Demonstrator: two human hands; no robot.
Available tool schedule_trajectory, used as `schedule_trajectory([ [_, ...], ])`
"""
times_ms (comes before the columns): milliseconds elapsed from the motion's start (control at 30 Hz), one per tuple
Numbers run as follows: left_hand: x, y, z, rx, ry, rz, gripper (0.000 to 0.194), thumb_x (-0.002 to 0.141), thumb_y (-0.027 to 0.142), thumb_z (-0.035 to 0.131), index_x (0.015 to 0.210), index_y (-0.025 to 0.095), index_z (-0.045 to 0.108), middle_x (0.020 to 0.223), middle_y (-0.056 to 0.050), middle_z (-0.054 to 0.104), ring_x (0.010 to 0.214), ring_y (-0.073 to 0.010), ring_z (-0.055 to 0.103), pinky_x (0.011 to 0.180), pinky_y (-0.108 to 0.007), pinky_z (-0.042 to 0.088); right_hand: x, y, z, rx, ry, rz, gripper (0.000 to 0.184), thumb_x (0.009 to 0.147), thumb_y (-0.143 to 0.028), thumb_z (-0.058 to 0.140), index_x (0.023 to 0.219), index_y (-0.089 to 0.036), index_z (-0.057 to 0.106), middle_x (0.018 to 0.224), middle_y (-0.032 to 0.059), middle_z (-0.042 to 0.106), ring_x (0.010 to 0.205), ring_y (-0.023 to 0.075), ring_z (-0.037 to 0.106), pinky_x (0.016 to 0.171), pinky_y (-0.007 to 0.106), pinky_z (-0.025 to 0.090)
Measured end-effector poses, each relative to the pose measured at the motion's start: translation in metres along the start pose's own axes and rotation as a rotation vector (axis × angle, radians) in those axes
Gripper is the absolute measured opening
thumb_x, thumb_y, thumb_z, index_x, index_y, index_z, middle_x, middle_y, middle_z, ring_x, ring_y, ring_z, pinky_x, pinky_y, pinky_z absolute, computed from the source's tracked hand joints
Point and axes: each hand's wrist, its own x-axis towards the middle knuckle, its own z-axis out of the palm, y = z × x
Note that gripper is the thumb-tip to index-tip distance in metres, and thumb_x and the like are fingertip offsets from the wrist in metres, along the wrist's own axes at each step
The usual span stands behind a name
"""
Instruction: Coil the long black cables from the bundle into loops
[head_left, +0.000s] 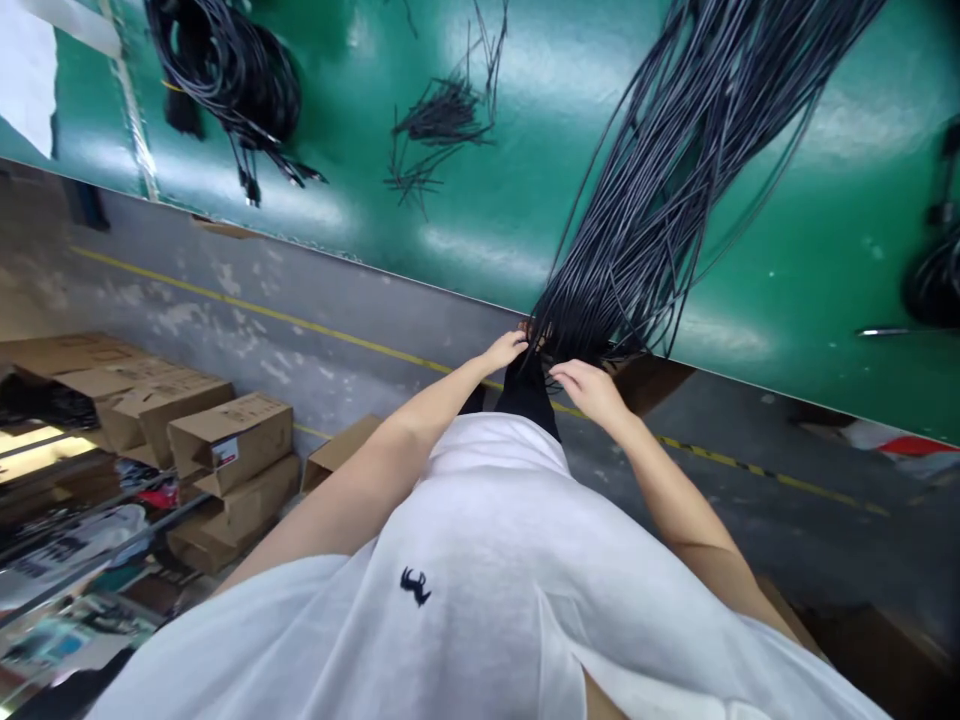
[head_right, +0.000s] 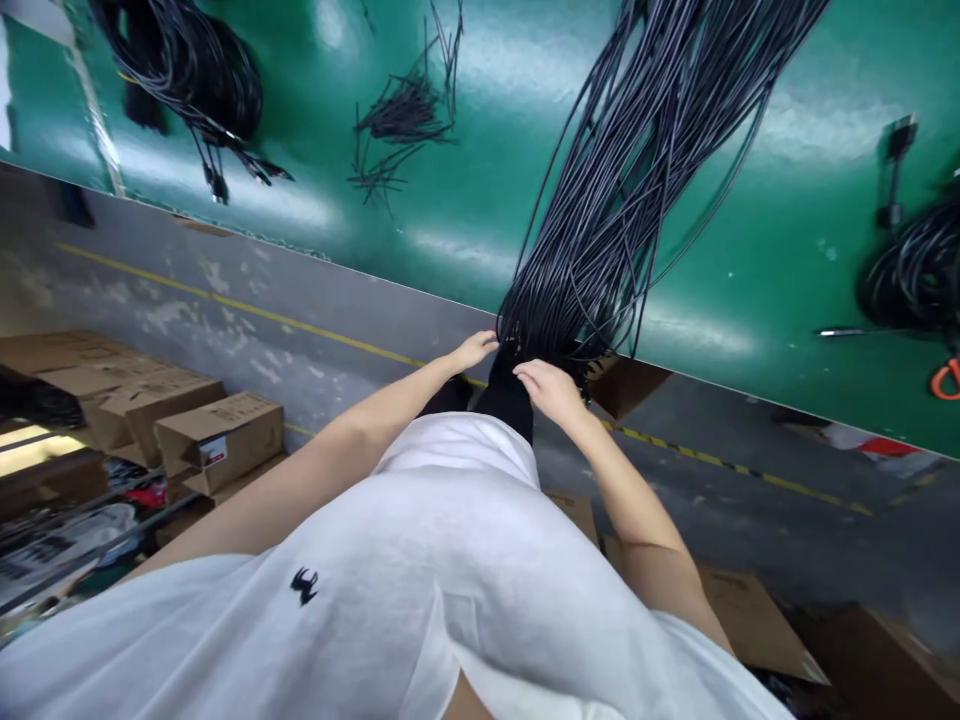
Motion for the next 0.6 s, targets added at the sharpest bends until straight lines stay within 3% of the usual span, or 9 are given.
schedule_trajectory([
  [33, 0.002, 0.001, -0.003, 0.005, -0.006, 0.001, 0.004, 0.079, 0.018, 0.062, 0.082, 0.016, 0.063, 0.093, -0.009, 0.068, 0.103, -0.0245, 0.059, 0.105, -0.041, 0.039, -0.001, -0.006, 0.012, 0.012, -0.074, 0.014, 0.028, 0.096, -0.026, 0.045, 0.105, -0.022, 0.071, 0.108, 0.0058, 0.071, 0.098, 0.0194, 0.066, 0.089, 0.032, 0.052],
  [100, -0.001, 0.0, -0.014, 0.003, 0.026, -0.01, 0.008, 0.082, 0.021, 0.061, 0.076, 0.017, 0.06, 0.086, -0.006, 0.067, 0.095, -0.0221, 0.059, 0.1, -0.037, 0.041, -0.005, -0.007, 0.02, -0.022, -0.124, 0.06, 0.031, 0.097, -0.025, 0.042, 0.109, -0.021, 0.07, 0.111, 0.0083, 0.07, 0.101, 0.0224, 0.066, 0.091, 0.036, 0.051],
  [233, -0.024, -0.004, -0.047, -0.057, 0.116, 0.004, 0.02, 0.092, 0.03, 0.054, 0.077, 0.017, 0.056, 0.083, -0.004, 0.065, 0.082, -0.0149, 0.057, 0.088, -0.029, 0.044, -0.005, -0.005, 0.004, -0.082, -0.101, 0.095, 0.03, 0.096, -0.024, 0.043, 0.107, -0.02, 0.071, 0.109, 0.0089, 0.07, 0.101, 0.0236, 0.065, 0.092, 0.037, 0.051],
  [367, -0.058, 0.01, -0.073, -0.302, 0.122, 0.058, 0.025, 0.097, 0.036, 0.049, 0.085, 0.016, 0.057, 0.077, -0.001, 0.06, 0.068, -0.0091, 0.053, 0.072, -0.022, 0.044, 0.03, -0.029, -0.005, -0.084, -0.063, -0.013, 0.031, 0.097, -0.025, 0.043, 0.112, -0.019, 0.069, 0.112, 0.0097, 0.068, 0.105, 0.0232, 0.063, 0.094, 0.036, 0.049],
  [433, -0.078, 0.027, -0.078, -0.52, 0.065, 0.116, 0.027, 0.096, 0.039, 0.052, 0.089, 0.014, 0.06, 0.073, 0.0, 0.056, 0.065, -0.0078, 0.051, 0.067, -0.02, 0.042, 0.052, -0.047, 0.004, -0.105, -0.091, -0.09, 0.033, 0.095, -0.028, 0.049, 0.122, -0.018, 0.064, 0.12, 0.0113, 0.066, 0.112, 0.0243, 0.061, 0.098, 0.037, 0.047],
  [533, -0.108, 0.054, -0.083, -0.692, -0.052, 0.222, 0.029, 0.092, 0.043, 0.06, 0.094, 0.014, 0.064, 0.071, 0.001, 0.056, 0.065, -0.0079, 0.053, 0.067, -0.02, 0.044, 0.071, -0.074, 0.036, -0.099, -0.275, -0.106, 0.047, 0.084, -0.03, 0.069, 0.128, -0.015, 0.06, 0.129, 0.0126, 0.063, 0.117, 0.0262, 0.059, 0.103, 0.038, 0.045],
  [600, -0.121, 0.063, -0.084, -0.704, -0.118, 0.275, 0.031, 0.088, 0.042, 0.066, 0.102, 0.015, 0.065, 0.081, -0.002, 0.062, 0.075, -0.0103, 0.06, 0.074, -0.022, 0.048, 0.071, -0.088, 0.058, -0.071, -0.396, -0.044, 0.031, 0.089, -0.03, 0.064, 0.117, -0.015, 0.064, 0.118, 0.0103, 0.069, 0.109, 0.0234, 0.064, 0.098, 0.035, 0.047],
])
